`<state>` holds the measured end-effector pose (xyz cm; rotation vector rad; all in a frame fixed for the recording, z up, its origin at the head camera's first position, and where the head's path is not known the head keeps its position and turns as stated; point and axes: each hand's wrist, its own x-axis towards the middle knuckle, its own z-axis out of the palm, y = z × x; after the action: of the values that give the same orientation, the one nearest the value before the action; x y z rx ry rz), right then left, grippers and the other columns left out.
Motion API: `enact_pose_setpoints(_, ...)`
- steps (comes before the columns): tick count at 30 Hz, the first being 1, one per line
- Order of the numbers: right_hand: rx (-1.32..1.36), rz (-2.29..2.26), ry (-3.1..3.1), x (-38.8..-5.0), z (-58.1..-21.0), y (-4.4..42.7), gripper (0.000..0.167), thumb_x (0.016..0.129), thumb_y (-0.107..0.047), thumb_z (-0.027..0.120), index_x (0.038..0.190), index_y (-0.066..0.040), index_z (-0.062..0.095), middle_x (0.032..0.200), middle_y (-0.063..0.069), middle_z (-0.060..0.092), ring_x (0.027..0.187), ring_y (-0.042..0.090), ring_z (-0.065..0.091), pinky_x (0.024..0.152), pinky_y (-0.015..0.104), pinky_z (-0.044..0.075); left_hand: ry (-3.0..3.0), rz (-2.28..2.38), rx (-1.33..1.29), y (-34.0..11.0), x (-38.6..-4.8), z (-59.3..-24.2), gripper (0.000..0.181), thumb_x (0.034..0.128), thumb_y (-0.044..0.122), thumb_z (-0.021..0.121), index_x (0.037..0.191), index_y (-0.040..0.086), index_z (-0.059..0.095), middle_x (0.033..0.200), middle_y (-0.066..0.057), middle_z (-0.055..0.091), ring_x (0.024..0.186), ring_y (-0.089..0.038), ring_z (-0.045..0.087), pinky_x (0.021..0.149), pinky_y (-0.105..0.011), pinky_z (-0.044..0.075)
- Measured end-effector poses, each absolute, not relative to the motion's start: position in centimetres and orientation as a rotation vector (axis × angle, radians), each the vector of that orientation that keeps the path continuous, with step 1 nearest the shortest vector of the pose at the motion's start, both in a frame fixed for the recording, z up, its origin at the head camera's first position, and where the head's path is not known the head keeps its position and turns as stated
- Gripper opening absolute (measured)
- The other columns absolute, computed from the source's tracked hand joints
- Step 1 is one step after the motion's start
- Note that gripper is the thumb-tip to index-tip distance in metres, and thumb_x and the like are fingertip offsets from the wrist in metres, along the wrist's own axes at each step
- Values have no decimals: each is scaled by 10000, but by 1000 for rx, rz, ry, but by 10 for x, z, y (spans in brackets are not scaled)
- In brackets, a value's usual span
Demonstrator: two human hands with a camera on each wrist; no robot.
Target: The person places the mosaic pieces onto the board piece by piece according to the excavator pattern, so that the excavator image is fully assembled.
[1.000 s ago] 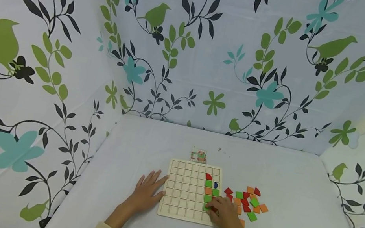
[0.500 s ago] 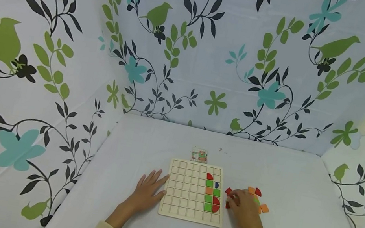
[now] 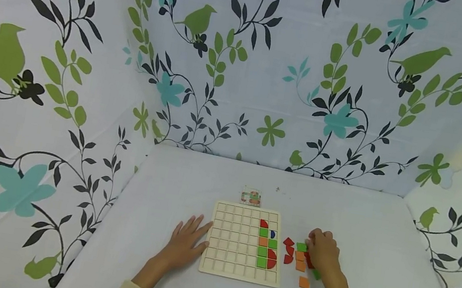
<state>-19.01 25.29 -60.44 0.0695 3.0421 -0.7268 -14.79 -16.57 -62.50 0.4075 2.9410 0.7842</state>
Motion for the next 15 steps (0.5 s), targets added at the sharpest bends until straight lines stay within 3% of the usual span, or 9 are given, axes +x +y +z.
enact_pose_setpoints(4, 50, -757, 3061, -193, -606, 249, 204, 1019, -114, 683, 1144, 40, 636, 1076, 254, 580, 932, 386, 577, 841, 566, 543, 2946, 776, 406, -166, -150, -627, 579, 1074, 381, 560, 1619, 221, 450, 1729, -138, 297, 1614, -401, 207, 1250, -704, 132)
enact_pose_setpoints(10, 35, -791, 3064, -188, -603, 245, 343, 976, -124, 734, 1245, 54, 617, 1156, 278, 588, 986, 411, 612, 867, 592, 544, 2941, 755, 399, -168, -151, -629, 586, 1076, 395, 553, 1627, 232, 437, 1734, -131, 286, 1618, -397, 197, 1255, -696, 129)
enact_pose_setpoints(15, 115, -665, 3124, -182, -601, 244, 325, 963, -165, 760, 1120, 81, 616, 994, 256, 640, 916, 436, 641, 769, 586, 482, 2937, 765, 402, -168, -150, -628, 583, 1074, 393, 556, 1621, 223, 446, 1730, -137, 294, 1614, -405, 204, 1254, -699, 130)
